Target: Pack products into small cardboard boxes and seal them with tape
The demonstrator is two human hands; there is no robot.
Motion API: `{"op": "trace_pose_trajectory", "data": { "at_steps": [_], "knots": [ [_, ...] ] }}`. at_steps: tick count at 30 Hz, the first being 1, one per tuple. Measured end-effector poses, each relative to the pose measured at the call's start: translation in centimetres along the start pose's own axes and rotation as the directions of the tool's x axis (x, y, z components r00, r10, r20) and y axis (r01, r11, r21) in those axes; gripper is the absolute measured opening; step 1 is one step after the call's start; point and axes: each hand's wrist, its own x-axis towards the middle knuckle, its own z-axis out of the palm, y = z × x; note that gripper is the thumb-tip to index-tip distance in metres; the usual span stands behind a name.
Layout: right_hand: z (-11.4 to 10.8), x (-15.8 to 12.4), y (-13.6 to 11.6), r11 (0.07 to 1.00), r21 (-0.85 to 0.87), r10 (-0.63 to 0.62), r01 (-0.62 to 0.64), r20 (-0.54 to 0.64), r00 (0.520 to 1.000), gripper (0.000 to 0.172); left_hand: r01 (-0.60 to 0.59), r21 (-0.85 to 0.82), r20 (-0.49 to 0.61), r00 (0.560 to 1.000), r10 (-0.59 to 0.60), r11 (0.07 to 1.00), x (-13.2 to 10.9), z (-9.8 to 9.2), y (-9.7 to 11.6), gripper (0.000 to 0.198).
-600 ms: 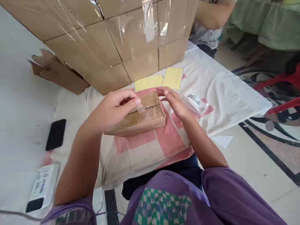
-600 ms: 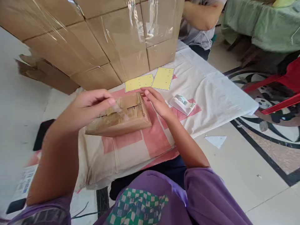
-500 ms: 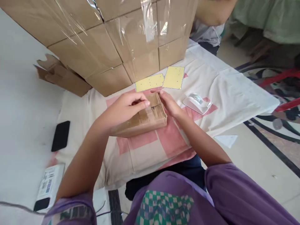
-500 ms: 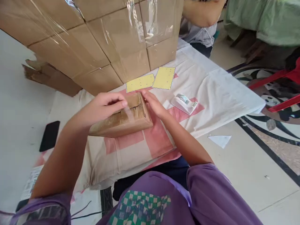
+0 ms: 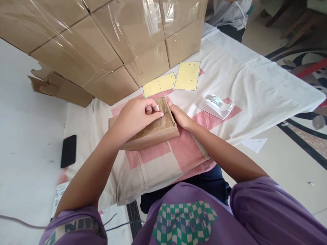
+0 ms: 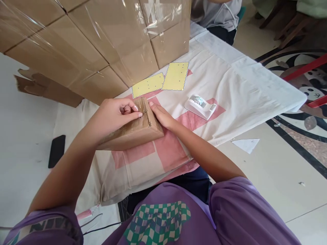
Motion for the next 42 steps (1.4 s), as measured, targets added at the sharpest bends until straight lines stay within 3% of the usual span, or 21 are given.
{"op": "trace_pose_trajectory", "data": {
  "at_steps": [5,9,15,26,28,32,38,42],
  "knots": [
    [-0.2,0.0,0.0,1.000,-0.028,-0.009,0.009,0.020,1.000,0.068,0.039,0.144,-0.033,0.999,-0.034,0.989,-0.1,0.1,0.9,0.017],
    [-0.4,-0.1,-0.1,0.999,-0.031,-0.027,0.028,0.038,0.999,0.066,0.027,0.153,-0.063,0.998,-0.018,0.988,0.3,0.0,0.5,0.033],
    [-0.4,-0.1,-0.2,0.998,-0.039,-0.040,0.042,0.058,0.998,0.067,-0.023,0.015,-0.024,0.999,0.024,1.000,0.6,-0.8,-0.3,0.020],
    [-0.5,0.0,0.1,0.998,-0.047,-0.030,0.033,0.059,0.998,0.067,-0.212,-0.293,-0.262,0.956,0.135,0.932,-2.6,-3.2,1.2,0.028],
    [-0.4,0.1,0.1,0.998,-0.036,-0.043,0.045,0.053,0.998,0.066,-0.238,-0.336,-0.220,0.961,0.169,0.911,-3.0,-3.1,1.8,0.027],
    [-0.2,0.0,-0.2,0.998,-0.036,-0.059,0.060,0.036,0.998,0.063,-0.122,-0.395,-0.051,0.993,0.111,0.911,-3.0,-2.6,1.9,0.022],
    [-0.2,-0.1,-0.5,0.995,-0.075,-0.068,0.071,0.036,0.997,0.066,0.024,-0.294,0.003,1.000,-0.025,0.956,-2.3,-0.9,1.0,0.027],
    [-0.2,-0.1,-0.4,0.994,-0.063,-0.081,0.084,0.052,0.995,0.067,0.029,-0.275,0.060,0.998,-0.013,0.961,-1.9,0.2,1.1,0.028]
  ]
}}
